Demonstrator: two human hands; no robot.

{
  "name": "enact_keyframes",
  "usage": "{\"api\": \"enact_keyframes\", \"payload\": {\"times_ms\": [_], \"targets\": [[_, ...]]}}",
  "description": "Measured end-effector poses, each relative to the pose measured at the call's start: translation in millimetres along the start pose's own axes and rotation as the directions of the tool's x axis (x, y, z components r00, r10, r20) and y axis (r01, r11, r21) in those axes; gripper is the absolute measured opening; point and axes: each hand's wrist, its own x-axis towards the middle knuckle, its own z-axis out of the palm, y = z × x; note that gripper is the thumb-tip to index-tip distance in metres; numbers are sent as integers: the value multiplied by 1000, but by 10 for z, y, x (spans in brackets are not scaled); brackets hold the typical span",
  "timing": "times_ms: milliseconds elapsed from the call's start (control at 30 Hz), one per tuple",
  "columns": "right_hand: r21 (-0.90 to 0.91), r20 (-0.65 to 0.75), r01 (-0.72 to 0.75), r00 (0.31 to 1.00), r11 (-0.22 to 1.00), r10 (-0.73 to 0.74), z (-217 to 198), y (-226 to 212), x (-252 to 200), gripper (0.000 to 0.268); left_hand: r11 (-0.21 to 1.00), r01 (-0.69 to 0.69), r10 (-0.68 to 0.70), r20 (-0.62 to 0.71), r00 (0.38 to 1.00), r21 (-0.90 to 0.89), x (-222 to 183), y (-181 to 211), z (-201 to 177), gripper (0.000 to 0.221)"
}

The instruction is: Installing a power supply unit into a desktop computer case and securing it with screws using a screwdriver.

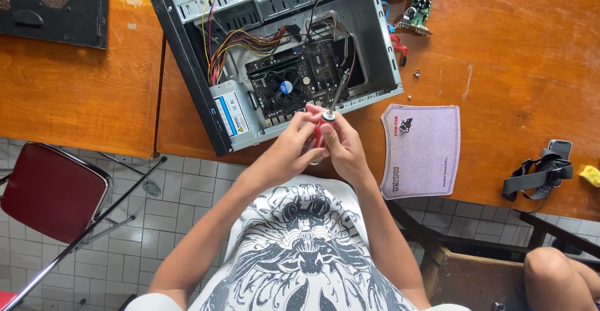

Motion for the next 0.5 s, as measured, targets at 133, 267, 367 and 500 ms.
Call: {"api": "enact_keyframes", "payload": {"times_ms": [133, 267, 367, 500], "targets": [[-35, -142, 27, 989, 999, -32, -165, 378, -17, 40, 975, -163, 170, -34, 985, 152, 287, -156, -608, 27], [-123, -426, -87, 904, 989, 27, -295, 545, -21, 30, 828, 97, 264, -535, 802, 553, 611, -659, -1411, 42], [-189, -627, -334, 765, 923, 149, -383, 673, 17, 35, 709, 452, 126, -727, 675, 541, 628, -1329, -1747, 76], [-251, -701, -347, 709, 904, 77, -535, 941, 94, 39, 866, 366, 1, -734, 679, 340, 608, -2194, -1791, 88]]}}
